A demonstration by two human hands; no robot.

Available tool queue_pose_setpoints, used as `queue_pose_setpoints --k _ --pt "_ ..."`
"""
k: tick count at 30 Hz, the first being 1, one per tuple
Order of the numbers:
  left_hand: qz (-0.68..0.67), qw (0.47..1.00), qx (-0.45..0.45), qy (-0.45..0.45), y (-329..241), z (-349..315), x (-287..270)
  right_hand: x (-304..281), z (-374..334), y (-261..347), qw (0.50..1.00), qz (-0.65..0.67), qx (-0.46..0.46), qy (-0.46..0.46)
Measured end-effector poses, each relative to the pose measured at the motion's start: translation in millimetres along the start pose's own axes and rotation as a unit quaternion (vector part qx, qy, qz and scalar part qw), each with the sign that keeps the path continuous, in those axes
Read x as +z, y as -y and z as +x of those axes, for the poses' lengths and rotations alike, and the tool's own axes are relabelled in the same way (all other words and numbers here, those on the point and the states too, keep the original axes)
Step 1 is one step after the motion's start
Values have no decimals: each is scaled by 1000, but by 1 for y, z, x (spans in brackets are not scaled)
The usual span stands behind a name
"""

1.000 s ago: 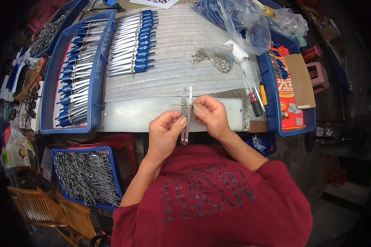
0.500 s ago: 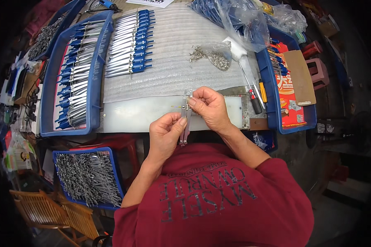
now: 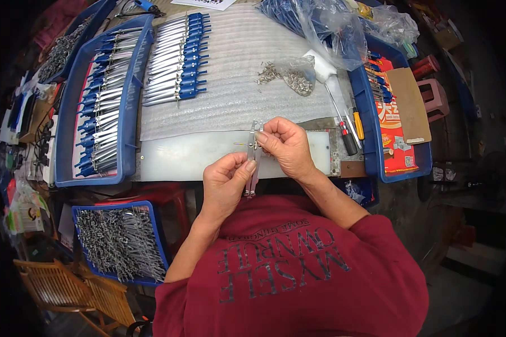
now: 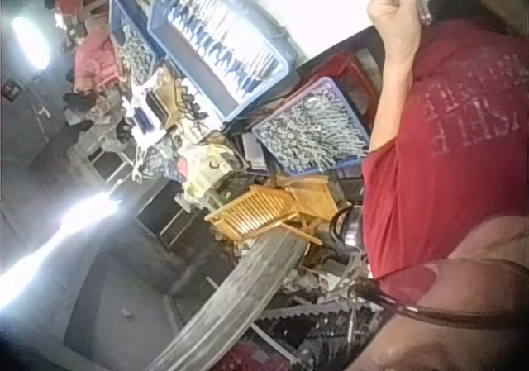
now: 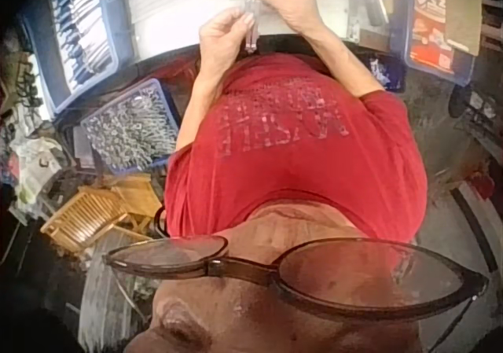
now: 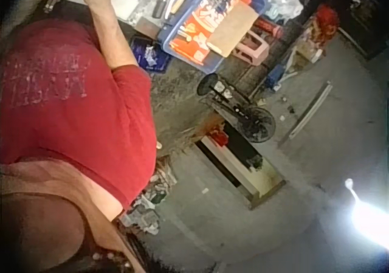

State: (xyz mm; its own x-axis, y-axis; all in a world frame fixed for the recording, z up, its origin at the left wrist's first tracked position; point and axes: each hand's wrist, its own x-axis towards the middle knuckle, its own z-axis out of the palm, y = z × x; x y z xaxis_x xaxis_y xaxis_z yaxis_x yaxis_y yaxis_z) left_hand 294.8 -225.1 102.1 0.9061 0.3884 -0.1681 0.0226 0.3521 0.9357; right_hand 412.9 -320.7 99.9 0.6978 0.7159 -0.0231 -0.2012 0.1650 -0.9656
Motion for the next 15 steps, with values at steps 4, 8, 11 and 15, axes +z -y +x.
queue_pose_setpoints --k 4,8,11,15 --pt "7 1000 2 2 0 1 0 -1 1 1 1000 -12 7 1" --pt "17 1000 -5 5 -2 2 -1 -4 3 3 1000 -14 8 7" --pt "20 1000 -7 6 -1 2 -2 -6 6 5 999 -43 -15 21" --pt "39 999 -10 16 -2 2 -3 -13 13 10 997 -55 -12 46"
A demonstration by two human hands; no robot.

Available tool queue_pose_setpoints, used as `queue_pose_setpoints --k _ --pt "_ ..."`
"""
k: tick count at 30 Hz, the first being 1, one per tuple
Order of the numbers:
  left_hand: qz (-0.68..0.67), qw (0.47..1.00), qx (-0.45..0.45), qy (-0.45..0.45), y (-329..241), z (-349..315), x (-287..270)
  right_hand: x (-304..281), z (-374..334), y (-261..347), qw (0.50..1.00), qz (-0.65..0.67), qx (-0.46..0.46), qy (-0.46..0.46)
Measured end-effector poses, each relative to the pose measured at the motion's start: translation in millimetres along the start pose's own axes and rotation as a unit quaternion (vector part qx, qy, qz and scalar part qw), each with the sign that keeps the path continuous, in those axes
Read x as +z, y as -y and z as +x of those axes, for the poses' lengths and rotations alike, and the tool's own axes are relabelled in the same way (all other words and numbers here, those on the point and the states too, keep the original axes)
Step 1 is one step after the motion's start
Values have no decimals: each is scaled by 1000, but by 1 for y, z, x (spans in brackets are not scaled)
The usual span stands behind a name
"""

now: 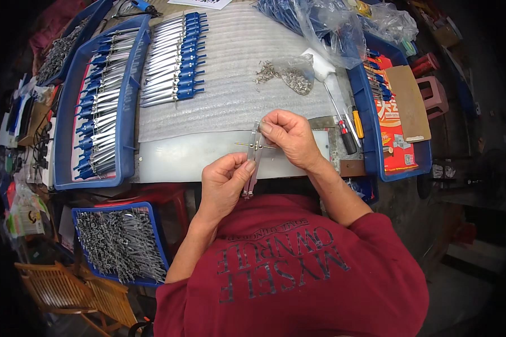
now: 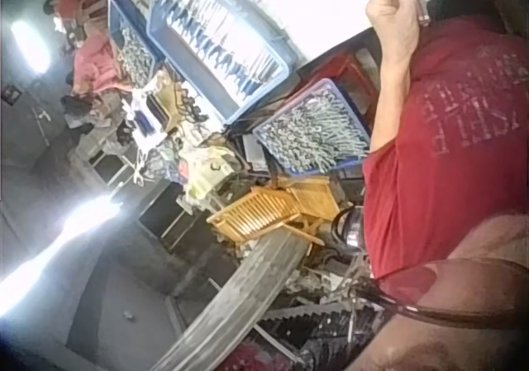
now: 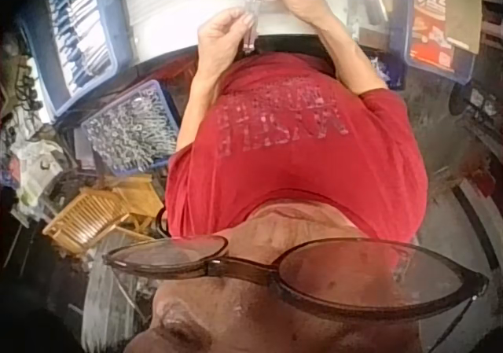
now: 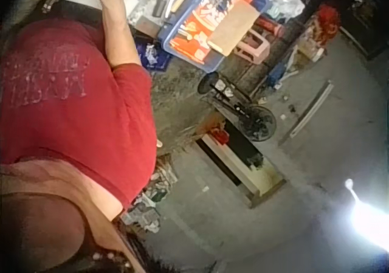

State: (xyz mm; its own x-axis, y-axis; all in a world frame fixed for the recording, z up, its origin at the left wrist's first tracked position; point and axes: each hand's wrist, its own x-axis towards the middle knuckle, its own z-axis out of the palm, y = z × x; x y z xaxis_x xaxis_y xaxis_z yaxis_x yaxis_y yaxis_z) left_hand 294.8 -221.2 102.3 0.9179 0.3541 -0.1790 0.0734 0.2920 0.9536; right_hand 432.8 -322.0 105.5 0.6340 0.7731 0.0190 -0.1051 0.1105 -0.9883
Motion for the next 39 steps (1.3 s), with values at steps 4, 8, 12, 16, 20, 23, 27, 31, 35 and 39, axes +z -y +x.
queue_pose_setpoints --k 4,8,12,16,20,23,27,31,35,39 --pt "-2 1000 4 -2 0 0 1 -6 6 7 998 -28 34 47" --pt "-11 1000 -2 13 -3 2 -1 -11 11 5 996 -17 68 64" --pt "-14 1000 -20 17 -5 3 -2 -10 13 4 995 -5 87 52" --pt "-7 1000 -16 8 -1 4 -2 -7 13 4 996 -10 80 27" --pt "-13 1000 -17 -15 4 5 1 0 12 1 998 -1 56 -18" --pt "21 998 -4 -53 1 6 8 3 10 -5 998 -15 21 -51" --pt "337 908 220 -120 9 12 7 8 8 -14 995 -40 -5 -87" --pt "430 854 261 -134 4 11 9 15 4 -14 991 -27 -9 -132" --pt "503 800 289 -152 7 12 9 18 2 -16 989 -13 2 -147" --pt "521 784 304 -147 9 13 6 18 0 -18 988 -8 -2 -152"
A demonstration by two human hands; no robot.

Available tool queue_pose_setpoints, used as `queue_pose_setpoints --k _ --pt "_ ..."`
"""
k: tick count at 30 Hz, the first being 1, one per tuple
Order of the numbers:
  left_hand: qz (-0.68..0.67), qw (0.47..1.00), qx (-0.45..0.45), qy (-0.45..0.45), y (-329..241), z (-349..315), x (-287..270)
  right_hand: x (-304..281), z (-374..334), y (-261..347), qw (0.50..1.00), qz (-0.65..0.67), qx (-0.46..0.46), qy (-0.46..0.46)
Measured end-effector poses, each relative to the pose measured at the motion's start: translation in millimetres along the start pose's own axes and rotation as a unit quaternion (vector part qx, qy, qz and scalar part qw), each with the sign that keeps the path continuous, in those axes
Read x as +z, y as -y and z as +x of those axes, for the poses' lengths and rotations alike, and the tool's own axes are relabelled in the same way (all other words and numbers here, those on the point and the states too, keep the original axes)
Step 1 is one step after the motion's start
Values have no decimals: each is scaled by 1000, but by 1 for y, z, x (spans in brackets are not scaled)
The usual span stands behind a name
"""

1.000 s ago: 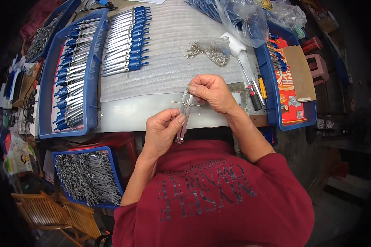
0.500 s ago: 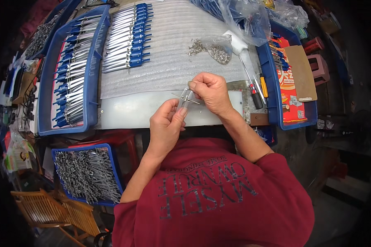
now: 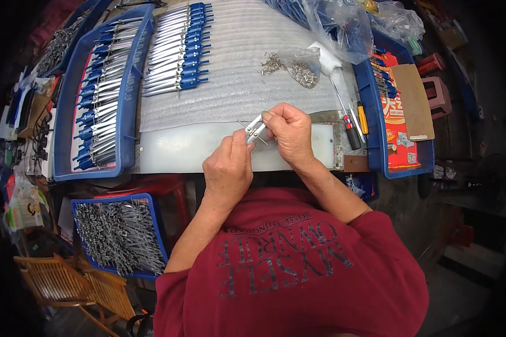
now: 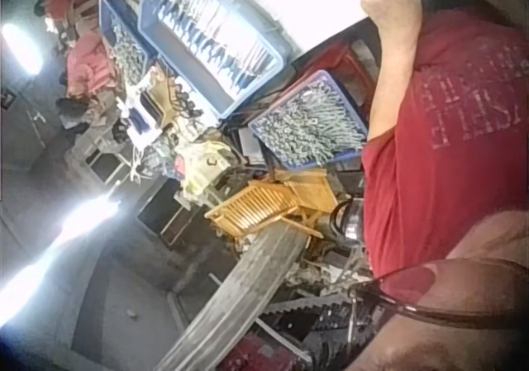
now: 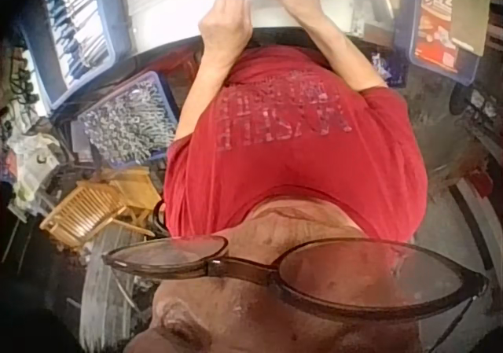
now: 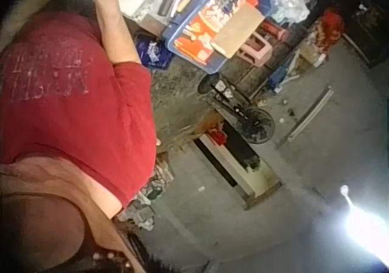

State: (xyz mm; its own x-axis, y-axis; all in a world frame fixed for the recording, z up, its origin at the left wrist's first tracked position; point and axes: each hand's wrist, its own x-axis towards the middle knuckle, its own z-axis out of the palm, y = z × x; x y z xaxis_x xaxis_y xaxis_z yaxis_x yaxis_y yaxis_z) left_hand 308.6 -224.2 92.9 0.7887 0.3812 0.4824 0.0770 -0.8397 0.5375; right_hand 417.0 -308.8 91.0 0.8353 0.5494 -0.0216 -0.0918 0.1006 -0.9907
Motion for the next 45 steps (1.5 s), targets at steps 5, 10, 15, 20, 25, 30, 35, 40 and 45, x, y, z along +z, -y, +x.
queue_pose_setpoints --k 5,10,15,20,25,30,35,40,45 --pt "4 1000 17 -10 3 2 -3 0 -2 6 1000 13 2 12" --pt "15 999 26 -11 3 3 -8 -1 -6 5 997 47 8 62" --pt "33 997 63 -15 3 4 -7 -5 -11 4 990 73 35 118" --pt "41 996 78 -21 1 4 -7 -8 -15 4 987 64 38 140" --pt "51 995 89 -20 -1 4 -8 -12 -18 3 987 71 35 140" --pt "44 994 99 -20 -3 4 -7 -11 -18 1 985 88 24 148" --pt "44 994 100 -21 -2 3 -6 -10 -20 0 982 103 28 155" --pt "39 995 94 -14 -3 2 -7 -8 -20 -1 985 99 23 139" --pt "28 996 80 1 -3 3 -8 -16 -18 -3 976 121 58 171"
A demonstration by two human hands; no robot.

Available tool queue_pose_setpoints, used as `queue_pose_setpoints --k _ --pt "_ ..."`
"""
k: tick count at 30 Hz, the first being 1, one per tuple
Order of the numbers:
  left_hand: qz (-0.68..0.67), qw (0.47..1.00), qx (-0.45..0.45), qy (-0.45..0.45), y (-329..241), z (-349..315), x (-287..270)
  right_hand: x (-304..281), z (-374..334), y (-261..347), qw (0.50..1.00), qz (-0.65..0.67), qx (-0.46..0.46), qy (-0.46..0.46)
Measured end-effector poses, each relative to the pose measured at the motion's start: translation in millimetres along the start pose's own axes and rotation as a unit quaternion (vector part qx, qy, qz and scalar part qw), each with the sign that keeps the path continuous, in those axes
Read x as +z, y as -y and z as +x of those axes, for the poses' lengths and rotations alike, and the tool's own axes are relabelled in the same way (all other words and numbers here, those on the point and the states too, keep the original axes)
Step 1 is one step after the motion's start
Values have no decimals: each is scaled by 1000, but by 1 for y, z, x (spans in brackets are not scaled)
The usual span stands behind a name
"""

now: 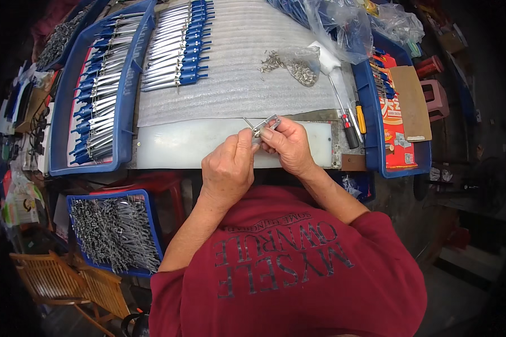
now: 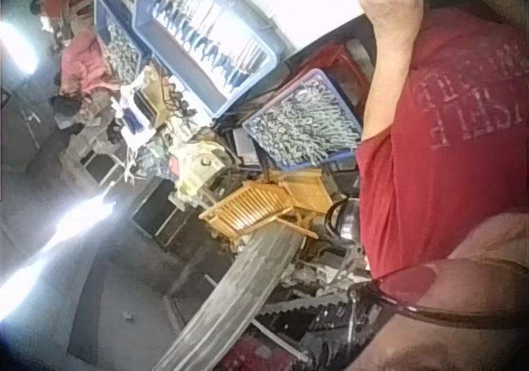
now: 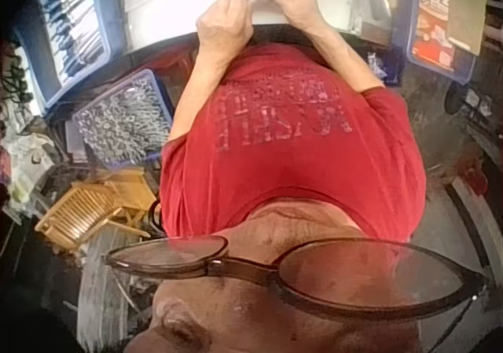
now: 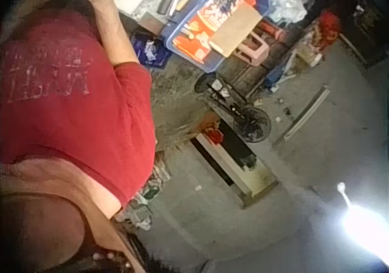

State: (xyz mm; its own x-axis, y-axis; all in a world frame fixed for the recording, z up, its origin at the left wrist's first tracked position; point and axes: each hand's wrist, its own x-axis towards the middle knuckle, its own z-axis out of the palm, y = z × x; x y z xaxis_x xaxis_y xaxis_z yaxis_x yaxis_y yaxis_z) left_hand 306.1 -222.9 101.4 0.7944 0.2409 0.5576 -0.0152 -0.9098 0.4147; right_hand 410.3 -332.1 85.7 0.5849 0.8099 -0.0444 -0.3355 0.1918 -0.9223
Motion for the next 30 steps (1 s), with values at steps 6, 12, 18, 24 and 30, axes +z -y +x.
queue_pose_setpoints --k 6,12,18,24,30 --pt "-21 1000 0 -15 2 -1 2 16 0 1 999 -20 -22 -34" --pt "-20 1000 -3 -16 1 -3 3 15 -1 -1 999 0 -20 -39" --pt "-20 1000 -4 -10 3 -4 5 17 -1 -2 998 -1 -24 -54" --pt "-31 999 -5 -10 2 -4 5 14 -1 -2 999 -6 -22 -47" --pt "-28 999 -6 -17 3 -6 4 17 -3 -5 998 -20 -39 -48"
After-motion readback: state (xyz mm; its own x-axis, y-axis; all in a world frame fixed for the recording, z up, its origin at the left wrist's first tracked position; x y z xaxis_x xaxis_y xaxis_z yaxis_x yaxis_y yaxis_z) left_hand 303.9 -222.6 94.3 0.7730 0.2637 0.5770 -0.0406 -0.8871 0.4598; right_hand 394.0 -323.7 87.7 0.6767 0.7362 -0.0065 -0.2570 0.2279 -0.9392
